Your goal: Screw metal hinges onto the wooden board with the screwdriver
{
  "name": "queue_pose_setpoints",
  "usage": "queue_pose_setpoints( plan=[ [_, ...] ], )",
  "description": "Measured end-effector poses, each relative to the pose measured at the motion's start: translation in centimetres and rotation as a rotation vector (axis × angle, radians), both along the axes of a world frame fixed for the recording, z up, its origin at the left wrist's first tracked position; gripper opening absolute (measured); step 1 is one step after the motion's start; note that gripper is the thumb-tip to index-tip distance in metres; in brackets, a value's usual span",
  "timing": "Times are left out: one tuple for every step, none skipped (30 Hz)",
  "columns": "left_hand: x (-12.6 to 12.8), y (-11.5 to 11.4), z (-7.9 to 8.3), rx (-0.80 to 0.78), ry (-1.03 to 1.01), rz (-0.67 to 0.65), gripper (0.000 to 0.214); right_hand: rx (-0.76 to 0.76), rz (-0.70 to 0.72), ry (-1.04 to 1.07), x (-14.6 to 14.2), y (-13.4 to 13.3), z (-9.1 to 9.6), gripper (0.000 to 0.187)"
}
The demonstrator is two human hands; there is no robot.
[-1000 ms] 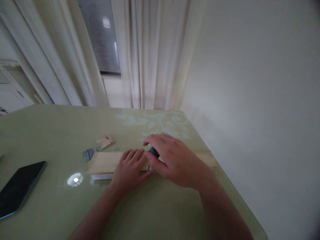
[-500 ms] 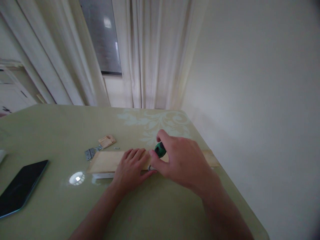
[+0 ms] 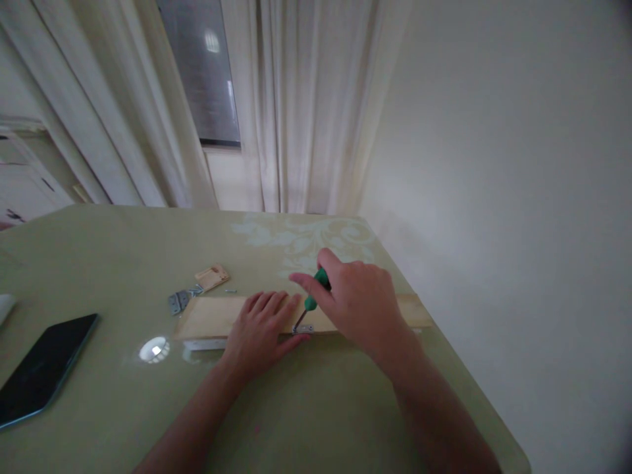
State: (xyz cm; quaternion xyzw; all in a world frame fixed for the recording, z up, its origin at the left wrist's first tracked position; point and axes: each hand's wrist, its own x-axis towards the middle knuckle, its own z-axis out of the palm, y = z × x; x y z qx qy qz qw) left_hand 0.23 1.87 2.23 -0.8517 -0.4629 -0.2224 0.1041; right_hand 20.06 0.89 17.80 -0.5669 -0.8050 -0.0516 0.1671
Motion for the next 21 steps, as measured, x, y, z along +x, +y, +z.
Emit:
queue_pose_setpoints(
  plan=[
    [0.0, 0.0, 0.0, -0.003, 0.005, 0.0, 0.055, 0.005, 0.002, -0.008, -0.1, 0.1, 0.0, 0.043],
    [0.0, 0.0, -0.1, -0.002, 0.005, 0.0, 0.053, 0.0, 0.079, -0.006, -0.2, 0.1, 0.0, 0.036],
    [0.0, 0.0, -0.1, 0.005, 0.001, 0.002, 0.051, -0.014, 0.203, 0.004, -0.1, -0.1, 0.1, 0.028],
    [-0.1, 0.0, -0.2, 0.012, -0.005, 0.003, 0.048, -0.03, 0.337, 0.017, -0.1, -0.4, 0.2, 0.02],
    [-0.1, 0.0, -0.3, 0.02, -0.01, 0.004, 0.046, -0.039, 0.434, 0.029, -0.1, -0.6, 0.3, 0.016],
    [-0.1, 0.0, -0.3, 0.025, -0.013, 0.006, 0.045, -0.036, 0.461, 0.034, -0.1, -0.8, 0.4, 0.016],
    [-0.1, 0.0, -0.3, 0.027, -0.013, 0.008, 0.045, -0.023, 0.411, 0.029, -0.1, -0.9, 0.4, 0.018],
    [0.0, 0.0, -0.3, 0.023, -0.011, 0.009, 0.047, -0.004, 0.299, 0.015, -0.1, -0.9, 0.3, 0.023],
    [0.0, 0.0, -0.1, 0.016, -0.008, 0.008, 0.049, 0.02, 0.162, -0.003, -0.2, -0.6, 0.2, 0.032],
    [0.0, 0.0, 0.0, 0.008, -0.008, 0.005, 0.052, 0.038, 0.035, -0.02, -0.2, -0.3, 0.1, 0.04],
    [0.0, -0.1, 0.1, 0.001, -0.01, 0.002, 0.054, 0.046, -0.048, -0.03, -0.2, 0.0, 0.0, 0.045],
    [0.1, -0.1, 0.2, -0.007, -0.012, -0.003, 0.055, 0.042, -0.068, -0.032, -0.1, 0.3, 0.0, 0.045],
    [0.1, -0.1, 0.3, -0.013, -0.013, -0.007, 0.055, 0.026, -0.022, -0.025, -0.1, 0.5, 0.0, 0.039],
    [0.1, -0.1, 0.3, -0.016, -0.012, -0.005, 0.054, 0.007, 0.075, -0.009, 0.1, 0.5, 0.1, 0.031],
    [0.1, -0.1, 0.3, -0.015, -0.007, 0.0, 0.053, -0.013, 0.198, 0.012, 0.2, 0.4, 0.2, 0.023],
    [0.1, -0.1, 0.3, -0.012, -0.002, 0.006, 0.052, -0.029, 0.312, 0.032, 0.2, 0.2, 0.3, 0.018],
    [0.1, -0.1, 0.2, -0.009, 0.003, 0.01, 0.051, -0.03, 0.386, 0.045, 0.3, -0.1, 0.3, 0.015],
    [0.1, -0.1, 0.1, -0.007, 0.005, 0.012, 0.051, -0.014, 0.397, 0.046, 0.2, -0.2, 0.3, 0.016],
    [0.1, -0.1, 0.1, -0.006, 0.006, 0.012, 0.051, 0.011, 0.345, 0.037, 0.1, -0.3, 0.3, 0.02],
    [0.0, -0.1, 0.1, -0.009, 0.007, 0.008, 0.052, 0.037, 0.242, 0.018, 0.0, -0.2, 0.1, 0.027],
    [0.0, -0.1, 0.1, -0.012, 0.008, 0.005, 0.053, 0.057, 0.118, -0.003, -0.1, 0.0, 0.0, 0.037]
  ],
)
